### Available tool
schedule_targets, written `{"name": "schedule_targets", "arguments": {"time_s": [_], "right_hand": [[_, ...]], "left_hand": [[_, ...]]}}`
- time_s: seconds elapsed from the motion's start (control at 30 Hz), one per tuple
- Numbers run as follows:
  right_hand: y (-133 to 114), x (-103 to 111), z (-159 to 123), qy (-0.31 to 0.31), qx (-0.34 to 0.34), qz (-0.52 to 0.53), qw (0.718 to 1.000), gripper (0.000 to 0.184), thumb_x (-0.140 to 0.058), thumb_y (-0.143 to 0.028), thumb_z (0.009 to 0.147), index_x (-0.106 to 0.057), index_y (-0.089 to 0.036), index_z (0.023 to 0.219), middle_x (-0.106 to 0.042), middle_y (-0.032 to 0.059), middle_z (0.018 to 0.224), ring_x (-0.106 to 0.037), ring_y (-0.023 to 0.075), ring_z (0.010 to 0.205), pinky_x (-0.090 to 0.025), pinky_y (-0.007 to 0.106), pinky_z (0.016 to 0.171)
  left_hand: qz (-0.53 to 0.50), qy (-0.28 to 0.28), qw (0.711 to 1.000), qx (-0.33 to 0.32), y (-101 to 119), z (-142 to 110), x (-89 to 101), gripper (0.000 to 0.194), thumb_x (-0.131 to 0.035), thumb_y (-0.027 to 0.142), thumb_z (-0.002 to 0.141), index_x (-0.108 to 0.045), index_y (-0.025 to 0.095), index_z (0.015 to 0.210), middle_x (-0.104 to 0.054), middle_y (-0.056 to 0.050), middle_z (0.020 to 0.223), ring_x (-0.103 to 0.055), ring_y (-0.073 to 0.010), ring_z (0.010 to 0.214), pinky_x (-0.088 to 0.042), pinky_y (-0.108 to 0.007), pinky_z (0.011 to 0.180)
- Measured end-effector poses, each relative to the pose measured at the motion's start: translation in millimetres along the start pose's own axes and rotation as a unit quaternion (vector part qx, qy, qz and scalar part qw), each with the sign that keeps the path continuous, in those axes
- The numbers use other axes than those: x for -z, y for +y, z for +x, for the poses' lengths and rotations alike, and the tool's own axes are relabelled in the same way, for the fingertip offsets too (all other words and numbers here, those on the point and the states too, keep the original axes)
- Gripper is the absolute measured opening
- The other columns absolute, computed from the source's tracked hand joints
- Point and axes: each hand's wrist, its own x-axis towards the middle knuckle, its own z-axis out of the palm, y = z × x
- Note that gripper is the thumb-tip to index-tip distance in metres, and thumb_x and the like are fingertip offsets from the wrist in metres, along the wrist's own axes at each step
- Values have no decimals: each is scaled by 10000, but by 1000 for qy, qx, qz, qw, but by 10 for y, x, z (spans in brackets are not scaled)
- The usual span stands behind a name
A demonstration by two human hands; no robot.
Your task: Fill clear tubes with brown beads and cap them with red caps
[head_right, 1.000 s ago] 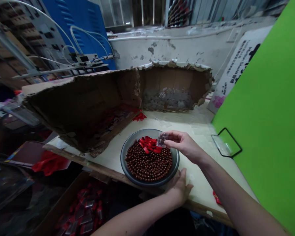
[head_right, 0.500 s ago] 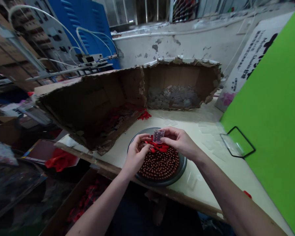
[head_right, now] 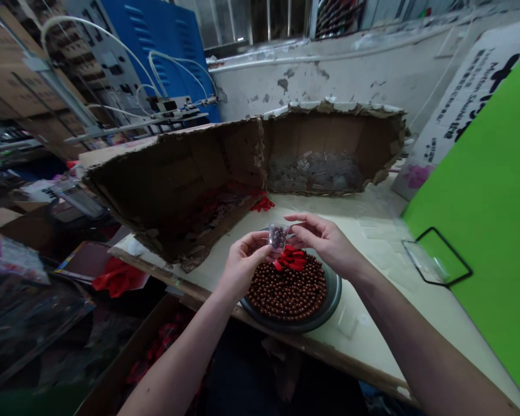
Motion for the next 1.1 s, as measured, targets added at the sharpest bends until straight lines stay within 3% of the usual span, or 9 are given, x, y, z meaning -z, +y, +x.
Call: {"name": "schedule_targets", "arguments": {"time_s": [0.3,1.1], "right_hand": [[-26,-9,36,17,16,-48,999,302,-710,-398,787,-705,-221,1032,-729,47,1003,-682,198,912,-561,340,829],[96,96,170,32,0,-46,998,302,-735,-418,755,-718,-227,990,-735,44,965,-686,201,861,-569,350,803]], "left_hand": [[-10,-16,1000,15,-18,-1,-18,280,-692,192,726,-656,120,994,-721,-78,885,-674,-141,739,-524,-238,676],[-32,-45,997,49,-99,150,10,339,-686,141,702,-641,126,1038,-729,-92,902,-688,-161,794,-531,-269,751]]}}
